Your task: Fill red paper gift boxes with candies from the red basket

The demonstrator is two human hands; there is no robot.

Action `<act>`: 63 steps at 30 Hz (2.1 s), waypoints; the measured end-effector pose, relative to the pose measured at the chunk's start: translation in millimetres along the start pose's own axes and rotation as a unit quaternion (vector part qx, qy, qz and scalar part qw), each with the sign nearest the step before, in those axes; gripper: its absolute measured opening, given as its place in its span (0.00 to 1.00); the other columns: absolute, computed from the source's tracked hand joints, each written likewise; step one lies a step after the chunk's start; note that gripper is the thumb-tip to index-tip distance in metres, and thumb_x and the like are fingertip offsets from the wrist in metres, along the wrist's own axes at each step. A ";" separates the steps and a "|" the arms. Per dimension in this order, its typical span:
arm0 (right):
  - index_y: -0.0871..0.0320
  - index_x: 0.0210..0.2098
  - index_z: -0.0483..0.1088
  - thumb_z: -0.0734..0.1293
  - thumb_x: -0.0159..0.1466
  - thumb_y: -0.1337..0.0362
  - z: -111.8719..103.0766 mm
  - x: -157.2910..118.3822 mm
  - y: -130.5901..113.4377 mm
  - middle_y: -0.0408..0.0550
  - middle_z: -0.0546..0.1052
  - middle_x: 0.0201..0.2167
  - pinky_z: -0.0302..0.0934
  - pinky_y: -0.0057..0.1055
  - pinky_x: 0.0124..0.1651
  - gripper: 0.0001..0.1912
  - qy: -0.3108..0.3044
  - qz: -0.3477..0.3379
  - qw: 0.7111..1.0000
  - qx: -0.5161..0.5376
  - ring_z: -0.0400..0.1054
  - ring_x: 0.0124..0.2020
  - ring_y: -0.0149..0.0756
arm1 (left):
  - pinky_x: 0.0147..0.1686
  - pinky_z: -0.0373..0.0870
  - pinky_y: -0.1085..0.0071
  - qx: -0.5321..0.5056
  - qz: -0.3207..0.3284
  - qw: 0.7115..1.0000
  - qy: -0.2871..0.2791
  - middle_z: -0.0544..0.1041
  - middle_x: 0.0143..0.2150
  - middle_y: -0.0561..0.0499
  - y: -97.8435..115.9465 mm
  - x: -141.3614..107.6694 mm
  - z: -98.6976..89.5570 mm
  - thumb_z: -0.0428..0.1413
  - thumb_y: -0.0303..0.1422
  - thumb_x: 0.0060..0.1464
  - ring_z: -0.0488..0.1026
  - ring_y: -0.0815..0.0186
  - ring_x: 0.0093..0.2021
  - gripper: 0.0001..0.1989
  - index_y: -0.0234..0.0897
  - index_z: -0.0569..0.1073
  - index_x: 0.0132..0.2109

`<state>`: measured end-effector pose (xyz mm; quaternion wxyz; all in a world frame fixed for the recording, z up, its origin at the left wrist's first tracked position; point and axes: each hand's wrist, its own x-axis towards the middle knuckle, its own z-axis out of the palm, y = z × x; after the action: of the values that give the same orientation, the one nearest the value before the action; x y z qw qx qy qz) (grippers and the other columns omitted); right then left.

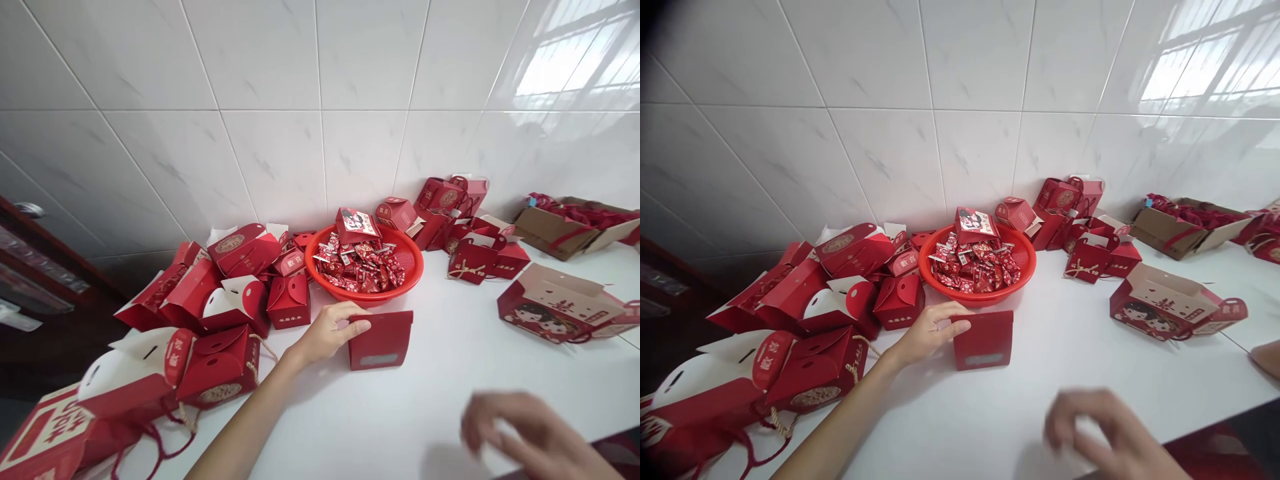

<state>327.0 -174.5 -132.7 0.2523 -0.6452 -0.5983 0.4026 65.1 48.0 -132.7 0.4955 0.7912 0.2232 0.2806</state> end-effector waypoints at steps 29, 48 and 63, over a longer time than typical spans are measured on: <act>0.52 0.43 0.80 0.70 0.65 0.48 7.9 143.5 -17.6 0.50 0.83 0.42 0.73 0.38 0.43 0.16 0.106 -0.214 0.930 0.279 0.76 0.43 0.45 | 0.50 0.72 0.65 -0.095 -0.044 0.964 0.245 0.82 0.48 0.44 -16.5 -15.7 50.2 0.57 0.52 0.61 0.77 0.56 0.49 0.24 0.36 0.80 0.49; 0.54 0.38 0.76 0.75 0.58 0.50 -53.4 132.9 26.9 0.47 0.78 0.34 0.66 0.35 0.38 0.16 0.431 -0.209 0.834 0.273 0.72 0.34 0.39 | 0.53 0.71 0.63 0.001 -0.103 0.979 0.176 0.80 0.48 0.44 -44.5 -23.6 58.2 0.55 0.40 0.63 0.77 0.58 0.50 0.15 0.37 0.79 0.49; 0.47 0.34 0.82 0.79 0.51 0.61 -98.9 53.0 85.5 0.53 0.81 0.42 0.64 0.52 0.45 0.10 0.707 -0.178 0.655 0.198 0.73 0.46 0.56 | 0.44 0.70 0.67 0.054 -0.082 0.991 0.091 0.79 0.39 0.46 -52.7 -19.3 61.4 0.53 0.36 0.64 0.76 0.61 0.41 0.14 0.37 0.80 0.36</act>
<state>454.7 -120.8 -159.0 0.7875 -0.5513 -0.2487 -0.1190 87.7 16.9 -206.5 0.4510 0.7670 0.3460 0.2977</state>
